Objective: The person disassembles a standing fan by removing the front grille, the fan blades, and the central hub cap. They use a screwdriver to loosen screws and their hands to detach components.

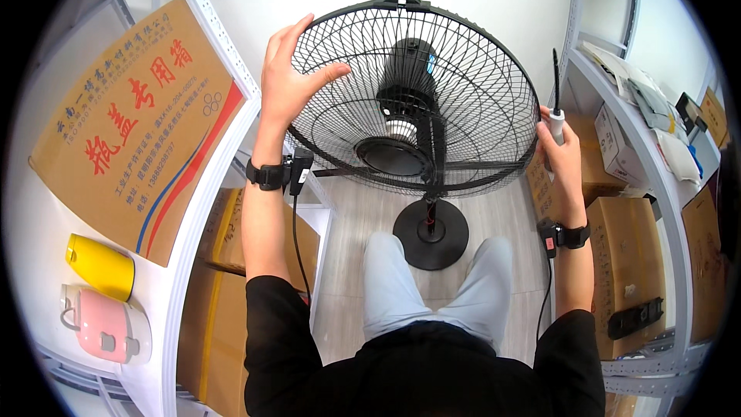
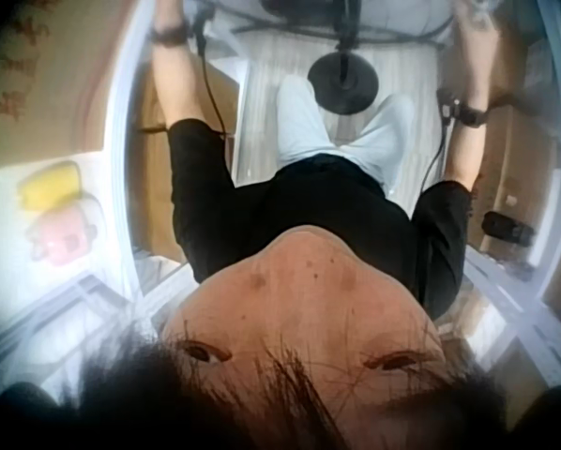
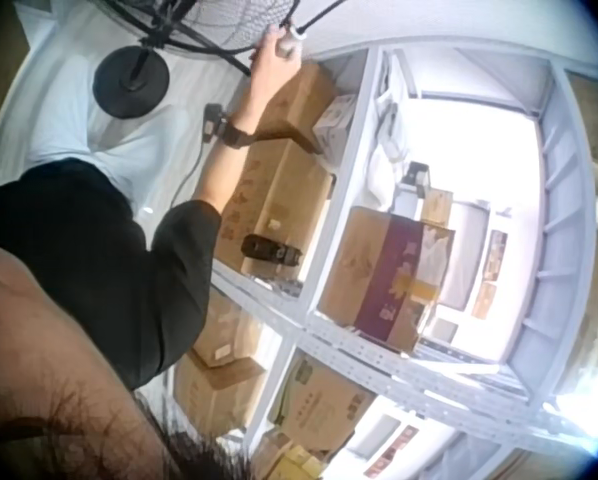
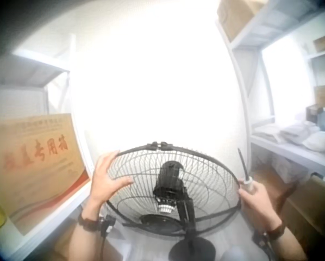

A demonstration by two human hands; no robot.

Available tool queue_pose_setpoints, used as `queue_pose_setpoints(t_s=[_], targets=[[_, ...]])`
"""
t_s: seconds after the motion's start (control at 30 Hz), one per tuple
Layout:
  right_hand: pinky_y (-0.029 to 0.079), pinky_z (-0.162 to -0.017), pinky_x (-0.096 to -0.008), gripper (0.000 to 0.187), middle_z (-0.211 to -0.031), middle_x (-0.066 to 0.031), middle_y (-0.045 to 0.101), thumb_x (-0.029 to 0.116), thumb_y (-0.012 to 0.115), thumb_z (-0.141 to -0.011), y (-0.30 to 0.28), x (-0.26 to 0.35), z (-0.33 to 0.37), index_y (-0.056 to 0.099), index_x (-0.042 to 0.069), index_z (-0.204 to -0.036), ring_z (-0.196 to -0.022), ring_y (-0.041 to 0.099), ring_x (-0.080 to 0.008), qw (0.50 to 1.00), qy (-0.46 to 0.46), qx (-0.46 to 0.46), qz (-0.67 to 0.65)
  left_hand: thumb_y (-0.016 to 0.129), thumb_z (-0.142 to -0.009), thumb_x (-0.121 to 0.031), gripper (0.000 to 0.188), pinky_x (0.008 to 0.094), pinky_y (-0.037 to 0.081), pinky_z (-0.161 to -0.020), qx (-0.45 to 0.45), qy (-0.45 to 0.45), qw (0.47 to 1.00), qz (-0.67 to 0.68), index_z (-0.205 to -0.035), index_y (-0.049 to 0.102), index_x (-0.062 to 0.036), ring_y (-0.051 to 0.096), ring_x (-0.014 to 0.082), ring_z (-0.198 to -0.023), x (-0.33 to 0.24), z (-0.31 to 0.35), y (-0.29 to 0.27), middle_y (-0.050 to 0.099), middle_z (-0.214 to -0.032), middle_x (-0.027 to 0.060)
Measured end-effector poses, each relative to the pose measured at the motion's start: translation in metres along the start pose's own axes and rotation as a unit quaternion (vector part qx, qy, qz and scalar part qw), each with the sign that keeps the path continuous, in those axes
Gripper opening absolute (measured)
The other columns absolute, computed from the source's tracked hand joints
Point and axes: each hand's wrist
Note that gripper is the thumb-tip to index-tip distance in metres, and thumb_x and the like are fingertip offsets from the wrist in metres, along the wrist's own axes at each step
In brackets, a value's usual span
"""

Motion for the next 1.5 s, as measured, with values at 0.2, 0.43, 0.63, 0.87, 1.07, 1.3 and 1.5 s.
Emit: queue_pose_setpoints(t_s=[0.2, 0.43, 0.63, 0.87, 1.07, 1.3, 1.5], targets=[[0.038, -0.050, -0.0199, 0.034, -0.090, 0.0003, 0.064, 0.021, 0.073, -0.092, 0.013, -0.007, 0.009, 0.068, 0.007, -0.122, -0.059, 0.051, -0.0035, 0.998, 0.020, -0.055, -0.002, 0.092, -0.058, -0.054, 0.098, 0.0419, 0.046, -0.105, 0.010, -0.016, 1.000, -0.003, -0.139, 0.057, -0.0110, 0.056, 0.0304, -0.124, 0.000, 0.002, -0.002, 0.056, -0.132, 0.0150], [0.042, -0.055, -0.0230, 0.024, -0.078, 0.0010, 0.062, 0.019, 0.065, -0.098, -0.009, 0.035, 0.000, 0.062, 0.005, -0.117, -0.062, 0.053, -0.0055, 0.989, -0.101, -0.036, 0.099, 0.093, -0.058, -0.051, 0.096, 0.0405, 0.047, -0.103, -0.005, -0.017, 1.000, 0.012, -0.137, 0.059, -0.0097, 0.057, 0.0295, -0.121, 0.000, 0.003, 0.001, 0.057, -0.128, 0.0149], [0.044, -0.060, -0.0217, 0.029, -0.080, 0.0028, 0.059, 0.017, 0.065, -0.093, -0.011, 0.117, -0.010, 0.056, 0.004, -0.117, -0.068, 0.054, -0.0050, 0.972, -0.021, 0.213, 0.095, 0.094, -0.060, -0.047, 0.093, 0.0417, 0.047, -0.103, -0.019, -0.026, 0.999, 0.007, -0.137, 0.059, -0.0084, 0.057, 0.0301, -0.122, 0.001, 0.003, 0.003, 0.057, -0.128, 0.0155], [0.045, -0.063, -0.0226, 0.033, -0.083, 0.0019, 0.060, 0.021, 0.069, -0.093, -0.001, 0.140, -0.025, 0.058, 0.001, -0.116, -0.072, 0.056, -0.0054, 0.969, -0.107, 0.196, 0.107, 0.093, -0.063, -0.037, 0.086, 0.0403, 0.045, -0.105, -0.025, -0.018, 0.999, 0.010, -0.136, 0.060, -0.0066, 0.057, 0.0284, -0.122, -0.006, 0.002, 0.004, 0.060, -0.128, 0.0144], [0.042, -0.063, -0.0218, 0.039, -0.087, -0.0016, 0.066, 0.027, 0.075, -0.090, 0.003, 0.147, -0.034, 0.065, -0.001, -0.114, -0.073, 0.058, -0.0068, 0.969, -0.131, 0.136, 0.159, 0.093, -0.062, -0.038, 0.086, 0.0395, 0.045, -0.105, -0.026, -0.007, 1.000, 0.006, -0.135, 0.061, -0.0065, 0.057, 0.0280, -0.121, -0.007, 0.000, 0.004, 0.060, -0.128, 0.0141], [0.040, -0.062, -0.0212, 0.040, -0.082, 0.0023, 0.064, 0.029, 0.078, -0.086, 0.003, 0.145, -0.041, 0.070, 0.004, -0.116, -0.073, 0.056, -0.0050, 0.964, -0.155, 0.136, 0.168, 0.094, -0.058, -0.048, 0.093, 0.0410, 0.047, -0.102, -0.029, -0.004, 1.000, 0.007, -0.135, 0.061, -0.0087, 0.057, 0.0294, -0.119, -0.002, 0.001, 0.005, 0.058, -0.125, 0.0146], [0.038, -0.057, -0.0210, 0.043, -0.076, 0.0036, 0.063, 0.033, 0.079, -0.084, -0.006, 0.156, -0.056, 0.073, 0.007, -0.118, -0.066, 0.054, -0.0046, 0.946, -0.185, 0.143, 0.225, 0.094, -0.060, -0.039, 0.087, 0.0397, 0.046, -0.104, -0.029, -0.002, 1.000, 0.004, -0.135, 0.061, -0.0075, 0.058, 0.0276, -0.120, -0.005, 0.001, 0.005, 0.060, -0.127, 0.0136]])
Point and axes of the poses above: each hand's wrist, its own z-axis away from the middle knuckle, its own y-axis out of the palm, x = y × z
